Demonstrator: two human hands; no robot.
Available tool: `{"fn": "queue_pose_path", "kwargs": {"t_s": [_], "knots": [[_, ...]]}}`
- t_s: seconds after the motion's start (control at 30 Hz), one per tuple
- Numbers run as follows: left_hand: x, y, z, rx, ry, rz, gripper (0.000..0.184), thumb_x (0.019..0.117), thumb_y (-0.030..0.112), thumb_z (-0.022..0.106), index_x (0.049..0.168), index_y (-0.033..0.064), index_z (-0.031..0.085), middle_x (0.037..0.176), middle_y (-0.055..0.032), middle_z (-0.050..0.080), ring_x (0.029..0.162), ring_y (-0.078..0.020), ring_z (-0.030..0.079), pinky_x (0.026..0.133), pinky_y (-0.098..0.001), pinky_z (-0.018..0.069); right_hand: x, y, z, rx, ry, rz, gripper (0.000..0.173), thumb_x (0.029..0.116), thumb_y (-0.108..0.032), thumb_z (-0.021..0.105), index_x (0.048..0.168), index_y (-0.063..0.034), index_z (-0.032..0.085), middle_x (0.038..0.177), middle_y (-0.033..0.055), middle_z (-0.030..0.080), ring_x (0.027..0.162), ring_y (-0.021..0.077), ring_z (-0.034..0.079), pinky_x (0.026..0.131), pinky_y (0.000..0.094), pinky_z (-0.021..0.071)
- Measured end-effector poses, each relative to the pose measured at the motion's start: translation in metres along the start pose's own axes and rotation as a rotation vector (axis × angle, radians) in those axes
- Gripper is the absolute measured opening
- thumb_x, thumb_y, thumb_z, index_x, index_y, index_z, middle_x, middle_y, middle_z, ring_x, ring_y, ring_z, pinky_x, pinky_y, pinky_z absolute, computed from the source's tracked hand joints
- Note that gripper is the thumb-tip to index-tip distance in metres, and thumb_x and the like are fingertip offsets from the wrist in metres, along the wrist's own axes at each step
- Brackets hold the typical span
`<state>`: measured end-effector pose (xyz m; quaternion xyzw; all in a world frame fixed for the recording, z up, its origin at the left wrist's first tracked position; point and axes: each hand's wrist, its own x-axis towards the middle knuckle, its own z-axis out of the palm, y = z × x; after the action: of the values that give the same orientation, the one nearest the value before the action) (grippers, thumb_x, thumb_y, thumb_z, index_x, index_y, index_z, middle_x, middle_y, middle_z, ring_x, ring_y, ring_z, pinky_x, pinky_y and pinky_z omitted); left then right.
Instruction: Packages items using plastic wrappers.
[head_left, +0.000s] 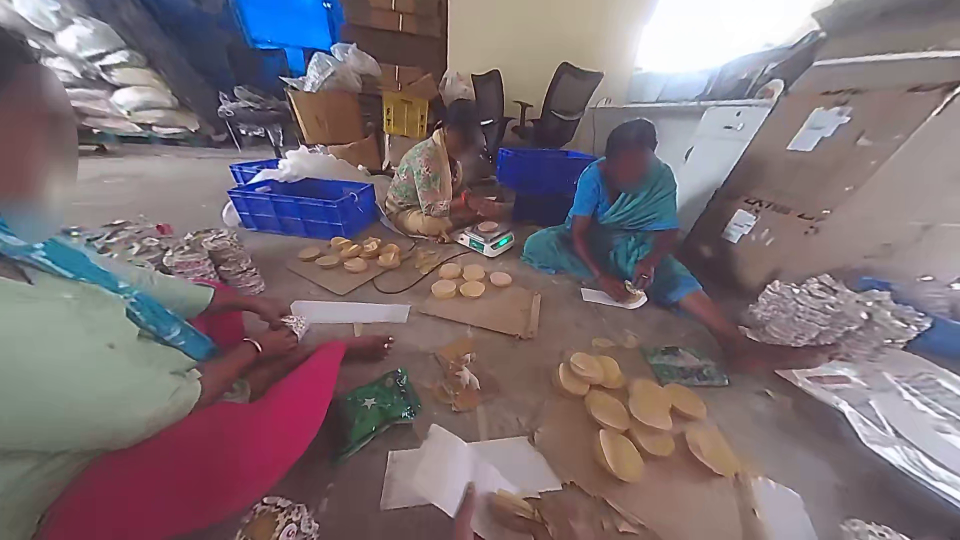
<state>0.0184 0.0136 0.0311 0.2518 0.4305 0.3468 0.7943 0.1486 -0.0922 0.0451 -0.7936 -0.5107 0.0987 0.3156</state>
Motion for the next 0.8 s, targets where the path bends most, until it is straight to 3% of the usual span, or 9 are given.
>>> {"fn": "queue_pose_path", "kwargs": {"t_s": [0.1, 0.17, 0.23, 0.33, 0.47, 0.57, 0.67, 0.73, 0.8], "knots": [[0.0, -0.018, -0.013, 0.302, -0.052, 0.047, 0.055, 0.1101, 0.027, 0.043, 0.151, -0.0098, 0.036, 0.156, -0.0276, 0.04, 0.145, -0.0308, 0.041, 0.12, -0.0455, 0.0333, 0.004, -0.005, 0.007, -0.108, -0.14, 0.019, 0.026, 0.0958, -0.024, 0.068, 0.116, -0.0105, 0.078, 0.106, 0.0171, 0.076, 0.104, 0.0386, 0.071, 0.095, 0.0606, 0.052], [-0.011, -0.012, -0.013, 0.458, -0.062, 0.107, 0.053, 0.1095, 0.024, 0.046, 0.148, -0.0116, 0.04, 0.154, -0.0297, 0.042, 0.146, -0.0333, 0.041, 0.121, -0.0454, 0.0321, 0.008, -0.016, 0.008, -0.158, -0.245, 0.035, 0.026, 0.0978, -0.021, 0.065, 0.118, -0.011, 0.077, 0.107, 0.0162, 0.076, 0.107, 0.0373, 0.07, 0.098, 0.058, 0.0497], [-0.045, 0.033, 0.011, 0.554, -0.12, 0.116, 0.045, 0.108, 0.005, 0.04, 0.148, -0.0138, 0.039, 0.152, -0.0304, 0.045, 0.143, -0.0313, 0.044, 0.119, -0.0392, 0.0331, 0.015, -0.026, 0.009, -0.194, -0.339, 0.034, 0.026, 0.0991, -0.018, 0.062, 0.116, -0.0058, 0.076, 0.11, 0.0186, 0.075, 0.112, 0.0383, 0.068, 0.103, 0.0572, 0.0467], [-0.072, 0.082, 0.041, 0.76, -0.109, 0.028, 0.044, 0.104, -0.008, 0.04, 0.147, -0.0124, 0.042, 0.15, -0.0268, 0.05, 0.141, -0.0278, 0.049, 0.12, -0.0352, 0.0324, 0.024, -0.041, 0.009, -0.223, -0.364, 0.008, 0.02, 0.0955, -0.008, 0.061, 0.104, 0.0047, 0.075, 0.104, 0.0214, 0.074, 0.108, 0.0382, 0.068, 0.101, 0.0559, 0.0452], [0.001, -0.011, -0.026, 0.865, -0.155, 0.452, 0.047, 0.1028, 0.009, 0.052, 0.145, -0.0092, 0.049, 0.144, -0.0269, 0.056, 0.134, -0.0321, 0.057, 0.116, -0.0437, 0.0419, 0.044, -0.052, 0.015, -0.239, -0.512, -0.056, 0.022, 0.1009, -0.01, 0.055, 0.107, 0.0001, 0.074, 0.108, 0.0175, 0.074, 0.112, 0.0361, 0.065, 0.102, 0.0549, 0.0424], [-0.003, 0.003, -0.022, 0.935, -0.128, 0.339, 0.05, 0.1023, 0.007, 0.051, 0.15, -0.0043, 0.045, 0.152, -0.0225, 0.05, 0.141, -0.0286, 0.05, 0.121, -0.0431, 0.0347, 0.053, -0.067, 0.018, -0.223, -0.599, -0.065, 0.021, 0.0987, -0.006, 0.057, 0.107, 0.0072, 0.071, 0.111, 0.0226, 0.071, 0.116, 0.04, 0.062, 0.104, 0.0556, 0.041], [-0.012, 0.013, -0.02, 0.965, -0.068, 0.328, 0.047, 0.1039, 0.002, 0.046, 0.149, -0.0094, 0.043, 0.148, -0.0285, 0.052, 0.139, -0.0361, 0.051, 0.12, -0.0462, 0.0356, 0.055, -0.063, 0.035, -0.214, -0.562, -0.125, 0.019, 0.0974, -0.004, 0.057, 0.105, 0.0052, 0.072, 0.108, 0.0208, 0.072, 0.113, 0.0383, 0.063, 0.099, 0.0556, 0.0438], [-0.043, 0.054, 0.013, 0.991, -0.062, 0.17, 0.046, 0.104, -0.002, 0.042, 0.149, -0.0087, 0.043, 0.152, -0.0257, 0.048, 0.143, -0.0325, 0.046, 0.121, -0.0418, 0.0317, 0.056, -0.06, 0.037, -0.188, -0.538, -0.123, 0.017, 0.0961, -0.005, 0.06, 0.102, 0.0048, 0.073, 0.106, 0.0203, 0.072, 0.111, 0.0385, 0.064, 0.096, 0.0568, 0.0445], [-0.068, 0.078, 0.038, 0.959, -0.062, 0.202, 0.042, 0.1018, -0.007, 0.043, 0.143, -0.0134, 0.048, 0.149, -0.0291, 0.05, 0.142, -0.0332, 0.047, 0.121, -0.0387, 0.0316, 0.058, -0.055, 0.038, -0.178, -0.525, -0.094, 0.017, 0.0952, -0.008, 0.063, 0.102, 0.0038, 0.073, 0.105, 0.019, 0.073, 0.11, 0.0375, 0.064, 0.095, 0.0571, 0.0437]]}}
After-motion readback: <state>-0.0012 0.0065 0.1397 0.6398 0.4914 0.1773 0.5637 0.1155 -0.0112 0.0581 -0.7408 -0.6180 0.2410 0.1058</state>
